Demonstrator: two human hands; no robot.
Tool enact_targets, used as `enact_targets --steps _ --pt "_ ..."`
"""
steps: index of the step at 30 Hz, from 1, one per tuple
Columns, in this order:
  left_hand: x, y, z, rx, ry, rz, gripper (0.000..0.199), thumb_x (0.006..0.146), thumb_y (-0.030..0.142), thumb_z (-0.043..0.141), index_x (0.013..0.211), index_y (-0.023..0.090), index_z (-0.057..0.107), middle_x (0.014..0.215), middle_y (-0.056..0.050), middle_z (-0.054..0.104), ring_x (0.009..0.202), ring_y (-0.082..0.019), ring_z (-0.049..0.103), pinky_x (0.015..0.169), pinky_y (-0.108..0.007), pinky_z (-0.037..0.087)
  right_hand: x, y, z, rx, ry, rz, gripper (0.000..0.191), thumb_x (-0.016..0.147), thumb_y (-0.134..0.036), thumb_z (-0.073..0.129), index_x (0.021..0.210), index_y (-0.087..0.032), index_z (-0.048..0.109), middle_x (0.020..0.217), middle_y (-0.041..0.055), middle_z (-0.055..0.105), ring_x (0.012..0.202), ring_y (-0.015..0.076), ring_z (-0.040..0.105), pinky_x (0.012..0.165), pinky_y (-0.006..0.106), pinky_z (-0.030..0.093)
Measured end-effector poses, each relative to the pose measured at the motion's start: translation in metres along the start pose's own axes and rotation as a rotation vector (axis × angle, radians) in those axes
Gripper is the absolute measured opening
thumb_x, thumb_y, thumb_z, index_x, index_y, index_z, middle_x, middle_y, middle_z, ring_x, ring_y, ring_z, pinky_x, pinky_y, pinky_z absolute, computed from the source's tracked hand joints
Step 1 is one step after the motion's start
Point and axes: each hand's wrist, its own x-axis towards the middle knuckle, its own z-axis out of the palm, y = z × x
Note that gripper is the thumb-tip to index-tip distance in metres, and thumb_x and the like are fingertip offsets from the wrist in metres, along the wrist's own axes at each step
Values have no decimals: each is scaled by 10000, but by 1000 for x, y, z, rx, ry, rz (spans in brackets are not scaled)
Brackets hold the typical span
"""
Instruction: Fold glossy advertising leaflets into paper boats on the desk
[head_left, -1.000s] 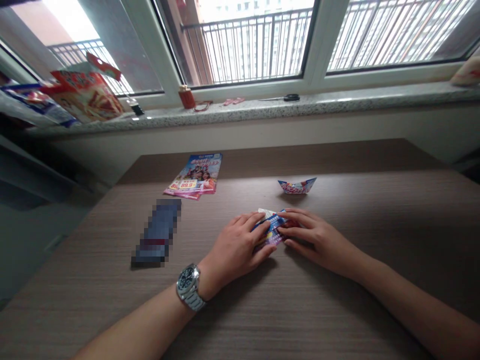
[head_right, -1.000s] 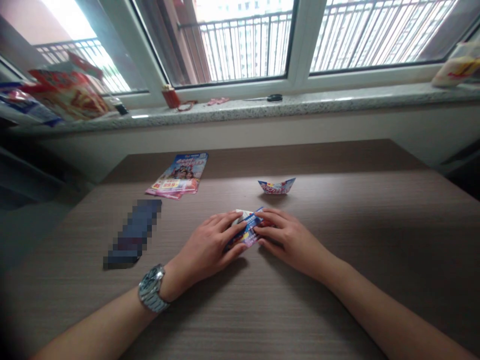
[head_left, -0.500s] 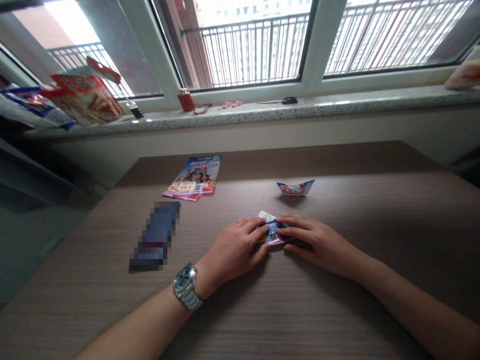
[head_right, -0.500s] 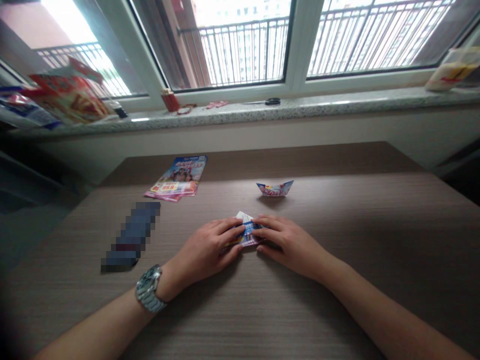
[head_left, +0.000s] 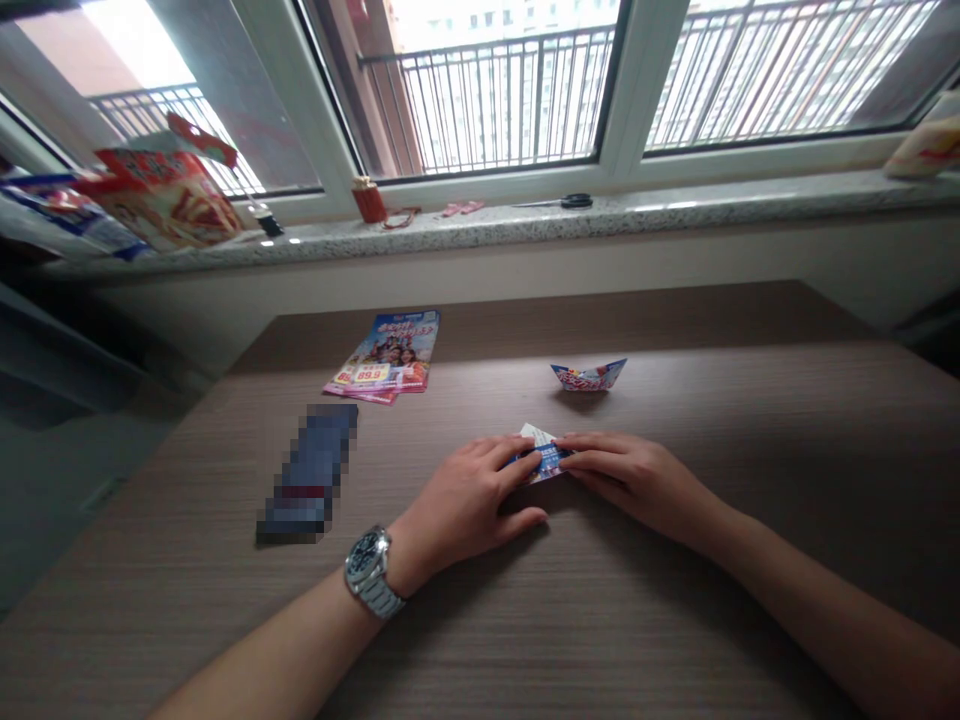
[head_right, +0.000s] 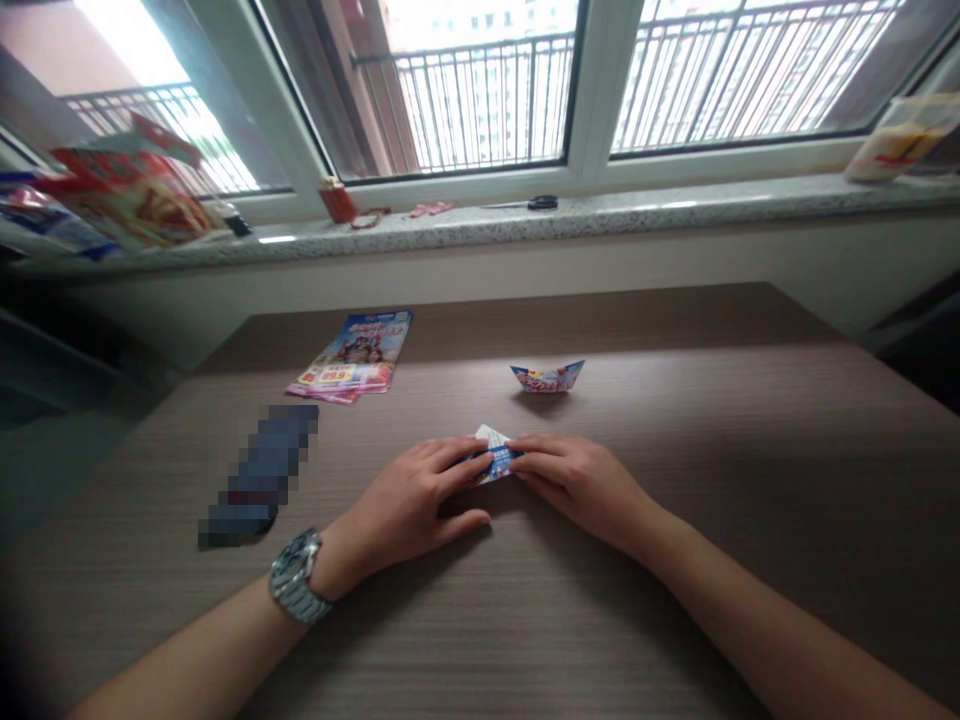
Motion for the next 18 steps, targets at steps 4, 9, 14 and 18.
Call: enact_targets --steps 4,9,14,18 --pt "0 -4 2 32 59 21 363 966 302 626 1323 245 600 1369 -79 620 1194 -261 624 1018 -436 530 0 -2 -2 16 3 57 197 1003 -204 542 1101 -229 711 1228 98 742 1123 239 706 963 402 576" --pt "0 -7 1 25 106 54 248 1027 237 516 1238 231 646 1227 -64 691 1057 -215 675 892 -361 570 1 -5 -5 50 -2 72 176 995 -213 565 1112 -230 695 1208 92 744 1097 226 709 938 369 574" --pt "-2 -9 -1 -26 143 40 267 1029 240 519 1265 231 642 1242 -69 699 1066 -210 688 896 -351 577 2 -4 -6 65 11 53 211 971 -224 614 1165 -251 690 1181 80 749 1056 229 716 891 355 583" --pt "-4 -9 -1 -60 193 18 273 1021 247 538 1271 231 645 1226 -71 698 1055 -203 684 895 -350 579 3 -6 -7 75 92 54 176 995 -218 559 1076 -243 714 1111 79 759 993 216 723 865 343 584"
